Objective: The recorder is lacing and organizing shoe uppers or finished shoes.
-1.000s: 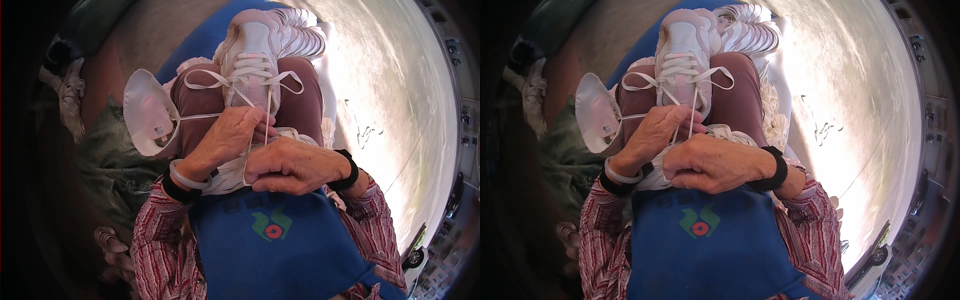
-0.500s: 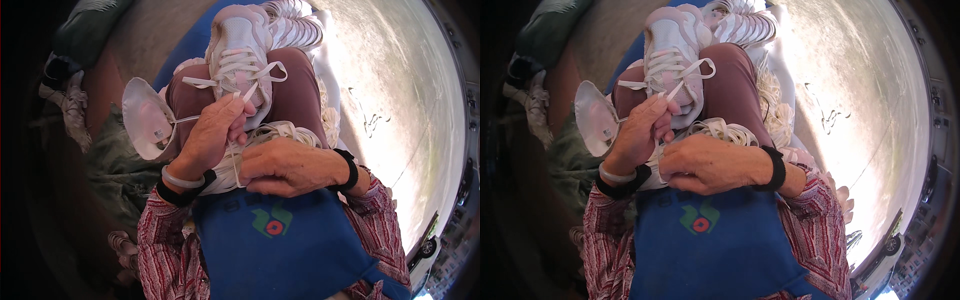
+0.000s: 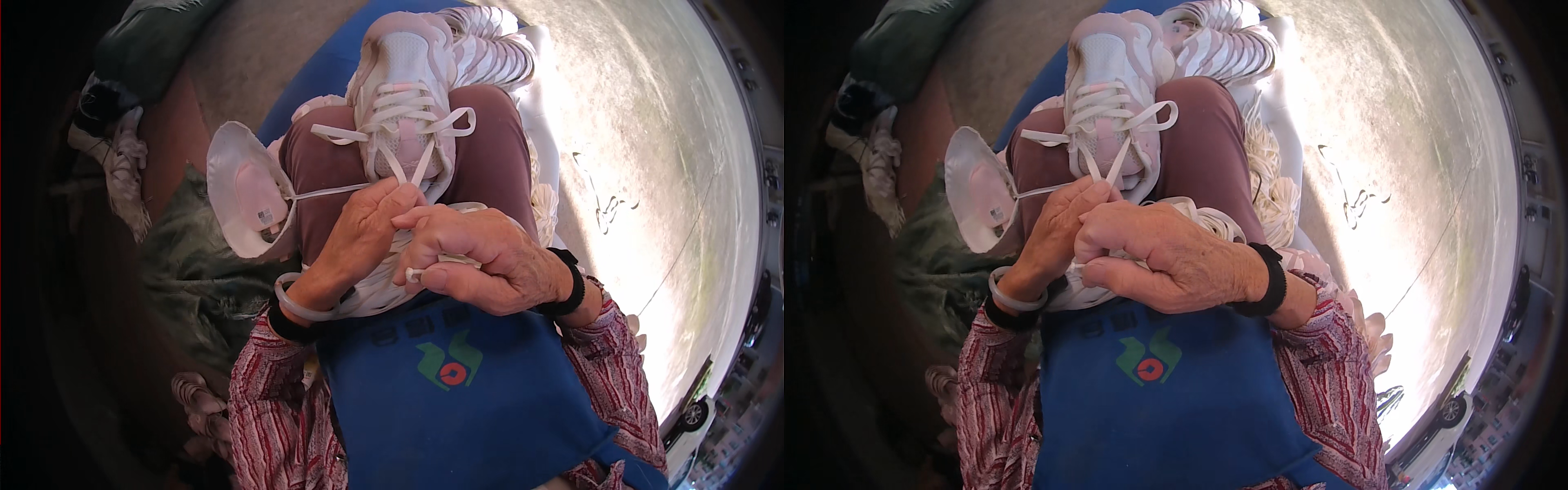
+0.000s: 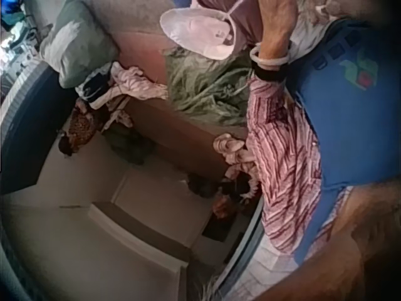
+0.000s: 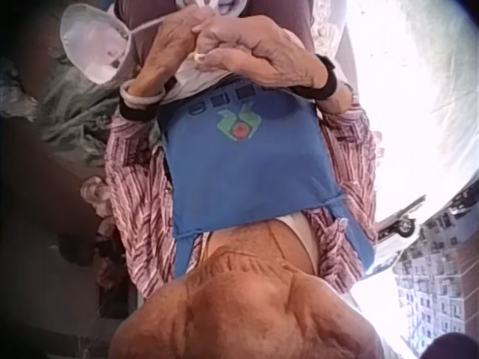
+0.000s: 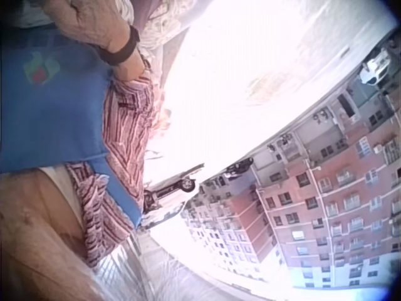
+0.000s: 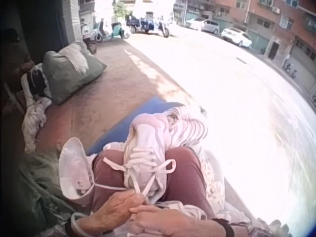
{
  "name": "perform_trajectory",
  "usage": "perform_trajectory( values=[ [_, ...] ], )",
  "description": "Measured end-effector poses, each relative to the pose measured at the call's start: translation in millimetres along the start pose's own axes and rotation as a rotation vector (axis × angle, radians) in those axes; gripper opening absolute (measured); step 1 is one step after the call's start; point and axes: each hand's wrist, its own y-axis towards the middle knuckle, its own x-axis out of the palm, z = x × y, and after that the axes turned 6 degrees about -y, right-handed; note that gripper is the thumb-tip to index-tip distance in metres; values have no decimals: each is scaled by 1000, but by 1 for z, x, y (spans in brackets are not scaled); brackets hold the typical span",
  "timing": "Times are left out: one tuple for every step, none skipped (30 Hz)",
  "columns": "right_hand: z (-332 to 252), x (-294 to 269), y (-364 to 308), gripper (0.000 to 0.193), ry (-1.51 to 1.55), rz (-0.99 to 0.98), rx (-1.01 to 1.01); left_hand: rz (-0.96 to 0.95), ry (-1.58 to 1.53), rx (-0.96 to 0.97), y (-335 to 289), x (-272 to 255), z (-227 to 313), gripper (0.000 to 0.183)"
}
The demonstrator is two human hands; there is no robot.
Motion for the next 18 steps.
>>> perform_trajectory(
  values=[
    [3,1,-2,9,-36,-45,65,37,-17,-66,0,2,0,35],
    [5,2,-3,10,-27,-29,75,25,-18,-63,0,2,1,35],
    [4,1,-3,10,-34,-20,79,33,-54,-118,-1,0,4,34],
    [2,0,-2,10,-4,-32,130,52,-88,-174,-3,-2,7,34],
    [1,-1,-2,10,27,-44,181,49,-86,-175,-3,0,10,34],
    [3,0,-3,10,26,-40,181,56,-107,-177,-2,1,13,34],
    [5,3,-4,11,20,-29,138,66,-128,-180,-2,3,15,34],
    [6,4,-5,13,15,-17,96,66,-126,-181,-3,1,15,34],
    [5,3,-5,13,16,-15,94,49,-74,-194,-4,-2,16,35],
    [4,2,-5,13,13,-41,111,31,-24,-209,-4,-4,16,35],
    [3,2,-5,12,9,-68,128,29,-22,-212,-4,-3,13,35],
    [5,2,-5,12,12,-64,128,61,-89,-214,-4,0,10,37],
    [7,1,-6,12,1,-44,102,91,-156,-215,-5,1,8,38],
    [8,1,-6,12,-11,-23,75,90,-153,-217,-5,1,9,38],
    [8,0,-7,12,-9,-20,74,114,-142,-236,-7,-1,11,37],
    [9,-1,-8,12,-32,-17,94,141,-131,-256,-8,-4,13,36],
    [9,-3,-10,12,-55,-15,113,143,-130,-258,-8,-7,15,36],
    [10,-3,-10,12,-53,-15,113,111,-109,-283,-8,-12,17,35]
  ],
)
